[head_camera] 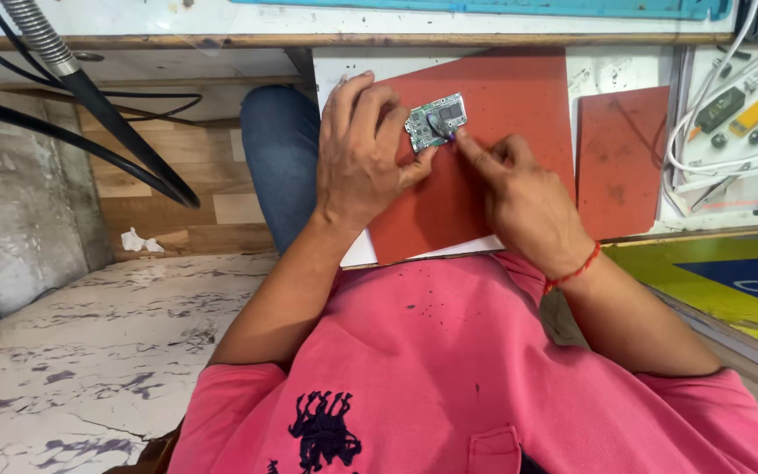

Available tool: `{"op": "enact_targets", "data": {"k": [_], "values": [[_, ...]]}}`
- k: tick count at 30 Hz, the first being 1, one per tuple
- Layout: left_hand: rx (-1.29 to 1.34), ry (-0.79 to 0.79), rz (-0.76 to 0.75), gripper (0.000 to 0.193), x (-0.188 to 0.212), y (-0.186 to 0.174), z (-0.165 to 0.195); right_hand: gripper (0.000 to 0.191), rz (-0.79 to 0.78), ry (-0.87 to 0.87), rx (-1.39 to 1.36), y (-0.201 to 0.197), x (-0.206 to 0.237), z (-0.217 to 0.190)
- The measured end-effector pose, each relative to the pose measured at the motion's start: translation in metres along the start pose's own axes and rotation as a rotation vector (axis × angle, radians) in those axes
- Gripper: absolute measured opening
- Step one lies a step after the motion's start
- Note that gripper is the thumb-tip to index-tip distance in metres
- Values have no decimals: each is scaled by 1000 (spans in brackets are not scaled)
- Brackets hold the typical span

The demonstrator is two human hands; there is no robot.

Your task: The person uses a hot air gun to heat a small circuit board, then switches to a purple tool to scrape and clean the surface. They repeatedly rub and scrape the board while holding it steady with the other hand.

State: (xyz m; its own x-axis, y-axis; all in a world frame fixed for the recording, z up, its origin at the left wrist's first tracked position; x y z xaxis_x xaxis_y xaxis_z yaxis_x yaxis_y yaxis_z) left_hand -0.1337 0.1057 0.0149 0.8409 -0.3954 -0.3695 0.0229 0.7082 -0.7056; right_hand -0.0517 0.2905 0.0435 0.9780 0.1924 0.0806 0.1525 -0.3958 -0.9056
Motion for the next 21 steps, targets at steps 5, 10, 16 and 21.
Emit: {"op": "enact_targets", "data": {"k": [5,10,16,21], "values": [[-3,2,-43,45,1,-2,3,61,37,11,9,0,2,-3],[12,14,-46,47,0,-3,4,57,75,65,67,-4,2,1],[17,5,-103,48,1,2,1,54,92,50,34,-1,4,1],[-5,24,-63,51,1,0,1,60,78,-43,-27,3,5,-4]]}}
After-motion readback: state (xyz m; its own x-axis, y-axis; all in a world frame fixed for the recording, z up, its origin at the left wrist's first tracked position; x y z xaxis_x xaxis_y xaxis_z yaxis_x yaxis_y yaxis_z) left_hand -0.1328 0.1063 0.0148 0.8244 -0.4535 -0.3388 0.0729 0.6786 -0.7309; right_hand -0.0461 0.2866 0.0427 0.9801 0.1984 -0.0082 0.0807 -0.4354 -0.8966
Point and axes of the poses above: each hand's wrist, its own x-axis away from the middle knuckle, its own y-axis out of the palm, z = x × y, the point moved 5 cm from there along -x, towards the middle knuckle, and after that the axes turned 8 degrees about -y, right-handed, at the moved point
